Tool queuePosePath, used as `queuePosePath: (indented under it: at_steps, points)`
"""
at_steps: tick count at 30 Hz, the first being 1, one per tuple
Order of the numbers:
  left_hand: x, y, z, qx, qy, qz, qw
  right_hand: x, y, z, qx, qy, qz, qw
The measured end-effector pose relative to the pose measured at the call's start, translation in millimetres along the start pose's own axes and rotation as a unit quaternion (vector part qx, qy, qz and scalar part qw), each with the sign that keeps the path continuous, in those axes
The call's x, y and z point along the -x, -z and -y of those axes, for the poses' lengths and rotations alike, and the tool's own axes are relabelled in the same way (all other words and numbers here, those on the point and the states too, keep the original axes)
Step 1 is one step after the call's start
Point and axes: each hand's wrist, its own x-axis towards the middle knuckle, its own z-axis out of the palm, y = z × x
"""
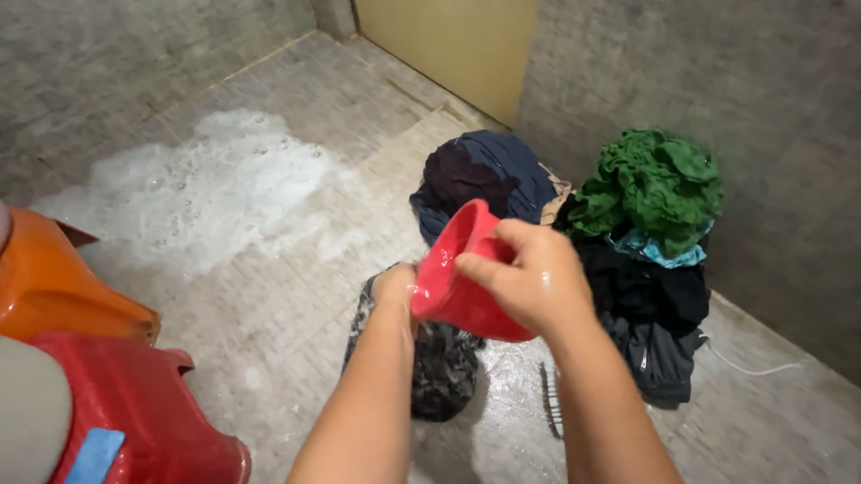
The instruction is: Hand-washing various pieces of clothing on a bathroom floor using soap, water, and a scrub brush.
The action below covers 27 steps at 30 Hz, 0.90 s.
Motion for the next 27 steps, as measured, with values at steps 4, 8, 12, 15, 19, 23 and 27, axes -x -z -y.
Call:
queuePosePath:
  at_steps: [4,8,12,15,19,23,27]
  points:
    - [-2.5,-11.3,-16.9,0.001,-0.038,0.012,0.999,-10.5,3.2,-19.8,-0.092,-0.030,-0.026,0.995]
    - [25.3,37.0,-31.9,-0.037,-0.135,-0.007,0.990,-22.3,-24.9,-69.2,-0.083,-0.139,-0.063,0.985]
    - [-3.0,111.4,5.4,-0.090,-0.150,-0.006,0.985,-21.8,-67.1,-144.2,-0.234,-0.240,-0.041,0.941]
    - [-49.4,178.9,62.1,-0.128,-0.082,-0.032,0.988,-14.2,-89.5,-164.5,-0.128,-0.309,-0.003,0.942]
    - [-13.2,226.2,87.7,-0.072,0.148,-0.118,0.979,11.6,-116.9,-145.9,0.140,-0.288,0.094,0.943]
    - [-112.5,333.1,226.8,-0.149,0.080,-0.089,0.982,50.2,-163.7,-129.6,0.156,-0.263,0.188,0.933]
    - [-61.2,312.7,178.4,-0.223,0.324,0.001,0.919,100.0,-218.9,-140.4,0.098,-0.244,0.280,0.923]
